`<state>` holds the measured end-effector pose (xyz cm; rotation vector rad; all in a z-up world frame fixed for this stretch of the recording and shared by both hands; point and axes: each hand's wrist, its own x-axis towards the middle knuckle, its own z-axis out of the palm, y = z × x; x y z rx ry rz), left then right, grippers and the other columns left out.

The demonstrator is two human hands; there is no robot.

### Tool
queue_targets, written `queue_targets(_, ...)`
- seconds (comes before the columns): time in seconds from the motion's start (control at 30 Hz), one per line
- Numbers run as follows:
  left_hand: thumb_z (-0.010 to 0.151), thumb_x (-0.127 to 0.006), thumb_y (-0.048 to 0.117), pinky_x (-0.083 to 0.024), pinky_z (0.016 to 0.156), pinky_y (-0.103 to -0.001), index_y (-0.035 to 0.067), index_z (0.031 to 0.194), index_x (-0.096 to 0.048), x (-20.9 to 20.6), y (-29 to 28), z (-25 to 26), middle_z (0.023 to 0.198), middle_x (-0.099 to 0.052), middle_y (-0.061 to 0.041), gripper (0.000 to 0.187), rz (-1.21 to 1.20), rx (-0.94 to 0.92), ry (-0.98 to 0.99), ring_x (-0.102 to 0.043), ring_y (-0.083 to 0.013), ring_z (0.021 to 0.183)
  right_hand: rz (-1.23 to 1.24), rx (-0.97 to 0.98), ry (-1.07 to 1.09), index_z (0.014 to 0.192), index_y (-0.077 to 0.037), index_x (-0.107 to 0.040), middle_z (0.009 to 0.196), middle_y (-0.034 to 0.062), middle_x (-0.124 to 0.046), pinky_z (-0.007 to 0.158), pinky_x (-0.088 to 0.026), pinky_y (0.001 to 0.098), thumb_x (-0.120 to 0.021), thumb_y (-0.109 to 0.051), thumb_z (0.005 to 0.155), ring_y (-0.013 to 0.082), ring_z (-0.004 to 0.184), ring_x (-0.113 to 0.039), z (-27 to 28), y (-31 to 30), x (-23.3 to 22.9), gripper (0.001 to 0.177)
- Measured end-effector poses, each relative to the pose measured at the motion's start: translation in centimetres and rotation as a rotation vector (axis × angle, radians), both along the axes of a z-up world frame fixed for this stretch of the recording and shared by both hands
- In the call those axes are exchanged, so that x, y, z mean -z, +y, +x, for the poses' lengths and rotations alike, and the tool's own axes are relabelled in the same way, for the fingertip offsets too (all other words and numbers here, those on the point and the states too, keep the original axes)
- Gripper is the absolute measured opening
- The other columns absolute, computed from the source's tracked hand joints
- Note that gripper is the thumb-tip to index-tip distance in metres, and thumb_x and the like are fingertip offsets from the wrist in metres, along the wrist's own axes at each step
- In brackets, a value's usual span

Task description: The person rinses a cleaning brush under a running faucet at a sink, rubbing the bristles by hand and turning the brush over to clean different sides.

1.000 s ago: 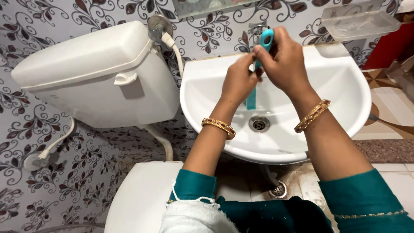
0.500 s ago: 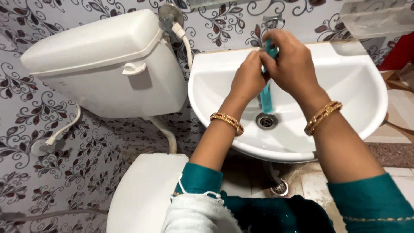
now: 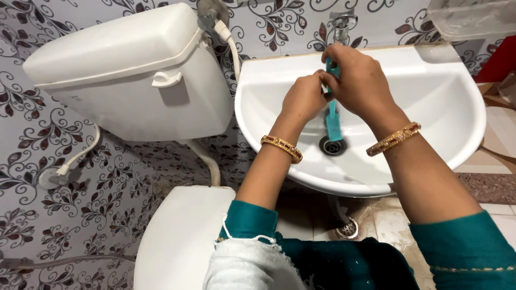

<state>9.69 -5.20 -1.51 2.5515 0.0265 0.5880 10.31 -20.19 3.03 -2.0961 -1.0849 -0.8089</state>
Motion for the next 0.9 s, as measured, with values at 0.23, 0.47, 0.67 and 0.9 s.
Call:
queue_targets(0.23,0.082,-0.077,0.032,-0.059,0.076,-0.043,0.019,0.115,-0.066,-1.8,-0.8,-1.7,0.093,-0.077,-0.004,0.037,0.076,-0.089,0.129,-0.074,-0.0270,0.094,0.015,0.011,0.074,0.113,-0.004,-0.059,0.092,0.0170,-0.070,0.072,-0.052,0.0470,-0.080,-0.015,0.093,0.0388,0.083,-0.068,0.3,0.5,0.3,0.031)
queue_targets(0.47,0.078,-0.080,0.024,-0.057,0.076,-0.042,0.018,0.118,-0.061,-2.4,-0.8,-2.8,0.111,-0.067,-0.003,0.044,-0.032,-0.028,-0.314,-0.070,-0.0283,0.100,0.209,-0.133,0.177,0.114,-0.002,-0.052,0.091,0.0159,-0.069,0.068,-0.055,0.0409,-0.075,-0.010,0.096,0.0325,0.081,-0.072,0.9,0.5,0.5,0.030)
queue_targets(0.67,0.082,-0.077,0.021,-0.059,0.075,-0.041,0.020,0.117,-0.062,-2.1,-0.7,-2.5,0.112,-0.067,0.000,0.038,-0.058,-0.014,-0.416,-0.071,-0.0262,0.100,0.262,-0.150,0.167,0.114,-0.003,-0.053,0.086,0.0165,-0.067,0.068,-0.055,0.0398,-0.075,-0.011,0.101,0.0303,0.075,-0.072,1.1,0.3,0.4,0.028)
queue_targets(0.9,0.080,-0.079,0.021,-0.058,0.073,-0.044,0.016,0.112,-0.064,-1.0,-0.4,-1.6,0.107,-0.066,-0.004,0.036,0.058,-0.042,-0.425,-0.070,-0.0289,0.099,0.156,-0.132,-0.043,0.118,-0.003,-0.054,0.097,0.0171,-0.068,0.074,-0.054,0.0434,-0.076,-0.007,0.097,0.0363,0.085,-0.068,-0.4,0.3,0.3,0.030)
